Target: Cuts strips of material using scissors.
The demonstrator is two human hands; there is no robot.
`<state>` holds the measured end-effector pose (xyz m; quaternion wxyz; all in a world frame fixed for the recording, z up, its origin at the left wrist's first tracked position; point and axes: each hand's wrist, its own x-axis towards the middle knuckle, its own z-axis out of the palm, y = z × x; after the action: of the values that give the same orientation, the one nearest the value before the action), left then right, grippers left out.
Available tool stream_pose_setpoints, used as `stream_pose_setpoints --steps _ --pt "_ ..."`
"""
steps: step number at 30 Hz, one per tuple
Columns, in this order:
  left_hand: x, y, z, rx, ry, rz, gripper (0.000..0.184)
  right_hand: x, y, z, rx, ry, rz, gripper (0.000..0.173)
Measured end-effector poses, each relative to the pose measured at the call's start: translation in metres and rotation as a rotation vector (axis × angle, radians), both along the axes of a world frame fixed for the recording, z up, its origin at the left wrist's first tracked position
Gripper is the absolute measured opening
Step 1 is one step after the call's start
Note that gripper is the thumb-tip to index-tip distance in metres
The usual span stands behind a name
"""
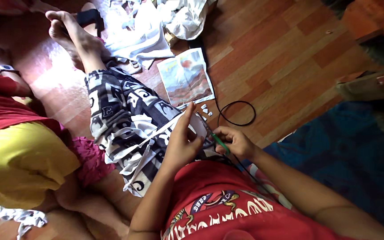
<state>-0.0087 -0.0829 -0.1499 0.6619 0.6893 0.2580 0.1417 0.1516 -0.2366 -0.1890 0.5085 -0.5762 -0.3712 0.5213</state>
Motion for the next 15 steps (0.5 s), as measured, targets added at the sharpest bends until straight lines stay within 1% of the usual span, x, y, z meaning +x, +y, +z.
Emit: stream_pose_setpoints --steps 2,3,6,8,9,11,13,15 --pt "0.000 0.000 -0.001 -0.012 -0.018 -0.003 0.093 -0.001 0.000 0.000 0.005 0.009 -0.056 0.025" --pt "0.000 0.001 -0.002 -0.029 -0.028 -0.007 0.093 -0.001 0.000 -0.002 0.026 0.030 -0.095 0.029" --pt "0.001 0.001 -0.005 -0.081 -0.043 -0.027 0.097 -0.003 0.006 -0.014 0.146 0.086 -0.229 0.050" --pt "0.001 -0.001 -0.008 -0.102 -0.036 -0.046 0.098 -0.005 0.015 -0.015 0.193 0.101 -0.248 0.065" --pt "0.001 -0.002 -0.010 -0.108 -0.034 -0.058 0.098 -0.008 0.020 -0.013 0.198 0.127 -0.270 0.069" --pt "0.000 -0.004 -0.014 -0.124 -0.034 -0.083 0.098 -0.017 0.032 -0.007 0.159 0.157 -0.362 0.068" --pt "-0.003 -0.005 -0.017 -0.125 -0.027 -0.092 0.097 -0.027 0.043 0.000 0.074 0.169 -0.459 0.067" --pt "-0.006 -0.004 -0.019 -0.103 -0.032 -0.050 0.091 -0.033 0.051 0.005 0.002 0.166 -0.496 0.066"
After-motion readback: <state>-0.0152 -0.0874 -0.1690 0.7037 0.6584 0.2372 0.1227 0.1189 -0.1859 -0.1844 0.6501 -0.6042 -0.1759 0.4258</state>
